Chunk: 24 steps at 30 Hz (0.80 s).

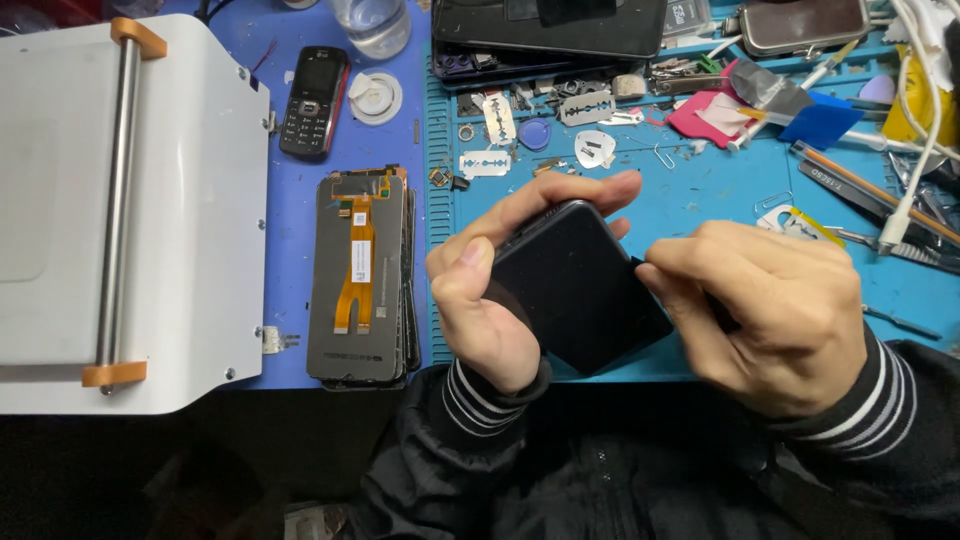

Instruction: The person pries open the back cover of a smartphone, applying liquid from a small bottle around the edge and working a thin metal pry tool along the seam between the cover and the frame. They work around the phone's perimeter, separate the cover, and set the phone down on the workbench.

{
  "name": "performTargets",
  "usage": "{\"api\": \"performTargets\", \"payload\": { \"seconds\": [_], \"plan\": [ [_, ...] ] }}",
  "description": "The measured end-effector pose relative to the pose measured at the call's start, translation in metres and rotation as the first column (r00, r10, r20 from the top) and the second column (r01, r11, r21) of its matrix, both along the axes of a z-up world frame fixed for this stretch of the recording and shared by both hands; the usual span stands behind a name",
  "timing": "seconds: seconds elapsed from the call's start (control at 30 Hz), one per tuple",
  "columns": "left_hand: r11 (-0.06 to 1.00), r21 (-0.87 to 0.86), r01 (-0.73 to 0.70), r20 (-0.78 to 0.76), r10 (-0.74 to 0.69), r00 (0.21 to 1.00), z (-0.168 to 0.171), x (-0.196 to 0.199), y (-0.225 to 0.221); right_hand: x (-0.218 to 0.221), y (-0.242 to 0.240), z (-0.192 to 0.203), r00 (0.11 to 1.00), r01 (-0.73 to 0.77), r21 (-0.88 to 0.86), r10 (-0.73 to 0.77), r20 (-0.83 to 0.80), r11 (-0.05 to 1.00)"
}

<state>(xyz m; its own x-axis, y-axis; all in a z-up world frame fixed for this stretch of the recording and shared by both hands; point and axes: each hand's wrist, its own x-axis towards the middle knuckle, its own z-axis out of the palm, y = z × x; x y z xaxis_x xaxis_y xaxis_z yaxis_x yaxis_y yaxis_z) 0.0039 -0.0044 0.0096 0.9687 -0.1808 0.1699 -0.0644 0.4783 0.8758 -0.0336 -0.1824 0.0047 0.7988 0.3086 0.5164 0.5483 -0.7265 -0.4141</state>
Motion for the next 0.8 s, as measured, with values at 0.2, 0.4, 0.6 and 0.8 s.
{"api": "performTargets", "payload": {
  "seconds": [0.2, 0.4, 0.6, 0.8],
  "plan": [
    [0.997, -0.070, 0.018, -0.044, -0.022, 0.999, -0.003, 0.002, -0.001, 0.002, -0.003, -0.005, 0.999, 0.014, -0.076, -0.011, 0.040, 0.997],
    [0.995, -0.092, 0.038, -0.044, -0.042, 0.998, -0.001, 0.001, -0.001, 0.003, 0.000, -0.016, 0.991, 0.008, -0.062, 0.000, 0.134, 0.998],
    [0.999, -0.032, 0.040, -0.034, -0.042, 0.999, -0.001, 0.000, 0.000, 0.004, 0.006, -0.022, 0.985, 0.046, 0.011, -0.047, 0.167, 0.999],
    [0.999, 0.051, -0.007, 0.119, 0.001, 0.993, 0.004, -0.005, -0.003, 0.007, 0.016, -0.015, 0.965, 0.123, 0.071, -0.136, 0.225, 0.990]
  ]
}}
